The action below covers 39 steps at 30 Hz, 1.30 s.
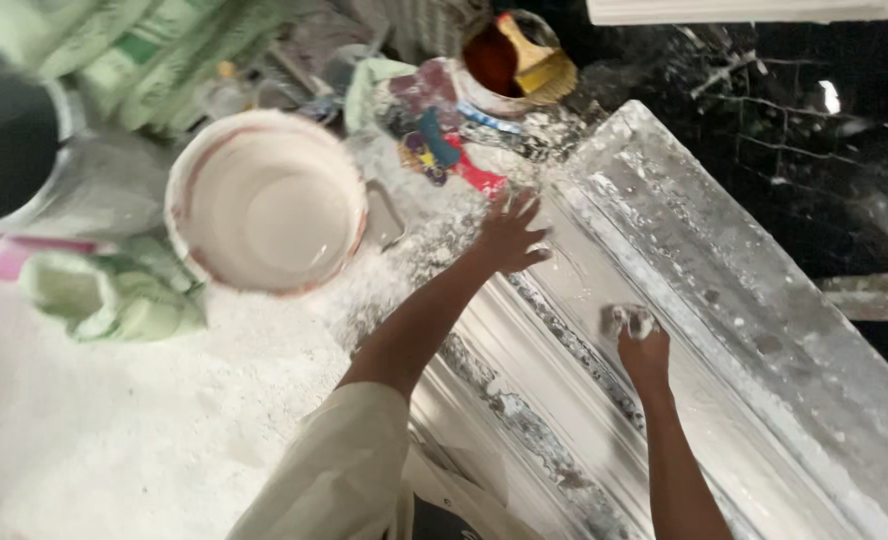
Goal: The person rubs white plaster by hand onto long decorative molding panels laid on a workbench, then mixes more plaster in a bucket and pours it out. They use a cloth to wipe and spread the plaster along the grooves of the moldings and finally walk away from the workbench.
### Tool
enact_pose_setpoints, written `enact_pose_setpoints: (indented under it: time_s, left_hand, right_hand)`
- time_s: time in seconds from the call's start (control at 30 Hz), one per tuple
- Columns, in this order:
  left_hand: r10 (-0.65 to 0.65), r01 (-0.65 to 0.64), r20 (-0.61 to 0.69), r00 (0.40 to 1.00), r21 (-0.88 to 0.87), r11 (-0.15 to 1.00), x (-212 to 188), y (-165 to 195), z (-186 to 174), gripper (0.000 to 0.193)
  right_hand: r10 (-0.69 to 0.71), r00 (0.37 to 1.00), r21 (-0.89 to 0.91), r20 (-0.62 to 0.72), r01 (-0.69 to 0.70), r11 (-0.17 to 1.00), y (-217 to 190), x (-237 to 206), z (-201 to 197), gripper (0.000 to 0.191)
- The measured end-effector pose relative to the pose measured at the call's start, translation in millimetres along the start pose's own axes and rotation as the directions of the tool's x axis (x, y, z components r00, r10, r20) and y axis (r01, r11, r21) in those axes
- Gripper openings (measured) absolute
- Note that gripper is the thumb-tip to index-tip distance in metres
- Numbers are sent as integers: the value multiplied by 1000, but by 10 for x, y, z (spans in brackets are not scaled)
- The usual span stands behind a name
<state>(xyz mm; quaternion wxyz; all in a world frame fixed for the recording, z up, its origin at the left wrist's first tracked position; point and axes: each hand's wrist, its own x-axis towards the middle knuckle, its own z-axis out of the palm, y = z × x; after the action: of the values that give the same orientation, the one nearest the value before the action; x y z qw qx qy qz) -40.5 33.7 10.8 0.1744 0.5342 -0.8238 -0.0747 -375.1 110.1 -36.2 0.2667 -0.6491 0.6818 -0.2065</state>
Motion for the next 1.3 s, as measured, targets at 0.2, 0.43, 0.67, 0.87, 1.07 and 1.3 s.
enact_pose_setpoints:
  time_s: [0.2, 0.43, 0.67, 0.87, 1.07, 1.3]
  left_hand:
    - [-141, 142, 45, 989, -34, 989, -334, 638, -136, 48]
    - [-326, 320, -47, 944, -100, 942, -1194, 1408, 43, 53]
    - [-334, 289, -176, 926, -240, 927, -1509, 1920, -333, 50]
    - [-297, 211, -253, 921, -318, 925, -1323, 1882, -494, 40]
    - [-201, 109, -161, 966, -452, 885, -1157, 1455, -314, 33]
    - [-233, 307, 202, 951, -700, 645, -1346, 954, -436, 56]
  right_hand:
    - [47, 990, -301, 136, -4, 953, -8, -309, -394, 40]
    - [-192, 981, -116, 37, 195, 974, 9, -640, -869, 28]
    - [-427, 893, 5, 144, 431, 902, -773, -843, -1003, 35]
    - [-525, 837, 196, 156, 495, 847, -1131, -882, -951, 38]
    - [-179, 955, 183, 236, 137, 973, -740, -568, -716, 23]
    - [-315, 909, 299, 273, 231, 926, -896, -284, -258, 38]
